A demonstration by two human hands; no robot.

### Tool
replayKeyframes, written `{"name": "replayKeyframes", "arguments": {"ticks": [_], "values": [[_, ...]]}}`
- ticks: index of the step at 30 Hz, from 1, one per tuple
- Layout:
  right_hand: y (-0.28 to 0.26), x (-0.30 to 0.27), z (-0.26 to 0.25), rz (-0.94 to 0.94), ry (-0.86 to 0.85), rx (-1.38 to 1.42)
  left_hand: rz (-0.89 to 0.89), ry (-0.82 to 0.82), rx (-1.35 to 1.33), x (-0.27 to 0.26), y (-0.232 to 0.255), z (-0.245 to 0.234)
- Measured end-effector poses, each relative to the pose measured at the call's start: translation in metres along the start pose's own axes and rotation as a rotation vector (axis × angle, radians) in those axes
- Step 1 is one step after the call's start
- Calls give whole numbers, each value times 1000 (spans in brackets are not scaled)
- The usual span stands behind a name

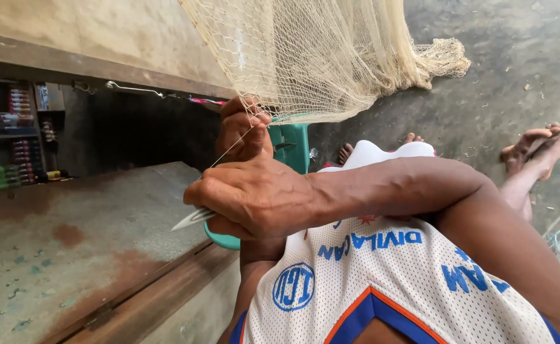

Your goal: Repairing or weaving a fishing net using a specialized net needle.

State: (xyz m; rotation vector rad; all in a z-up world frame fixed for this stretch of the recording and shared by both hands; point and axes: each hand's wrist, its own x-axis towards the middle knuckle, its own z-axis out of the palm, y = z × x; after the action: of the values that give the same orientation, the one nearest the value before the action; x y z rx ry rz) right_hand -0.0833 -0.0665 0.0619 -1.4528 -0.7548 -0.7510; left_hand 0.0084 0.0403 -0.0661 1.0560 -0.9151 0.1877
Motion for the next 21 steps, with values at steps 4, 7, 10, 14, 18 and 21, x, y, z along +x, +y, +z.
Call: {"name": "replayKeyframes", "arguments": {"ticks": [4,7,10,14,18,21], "values": [[-5,-5,-1,-30,-20,-88,0,9,14,3,-4,-1],[-7,-10,-7,-3,-85,-153,5,23,35,3,-4,-4],[-9,-18,-15,46,-133,-156,4,41,47,-4,-2,-2],[-15,-19,-23,83,-178,-122,2,63,46,5,4,10],[-13,-26,-21,109,-207,-145,25,77,28,9,6,16],[-12,-29,-20,112,-235,-167,26,100,94,10,6,21]]}}
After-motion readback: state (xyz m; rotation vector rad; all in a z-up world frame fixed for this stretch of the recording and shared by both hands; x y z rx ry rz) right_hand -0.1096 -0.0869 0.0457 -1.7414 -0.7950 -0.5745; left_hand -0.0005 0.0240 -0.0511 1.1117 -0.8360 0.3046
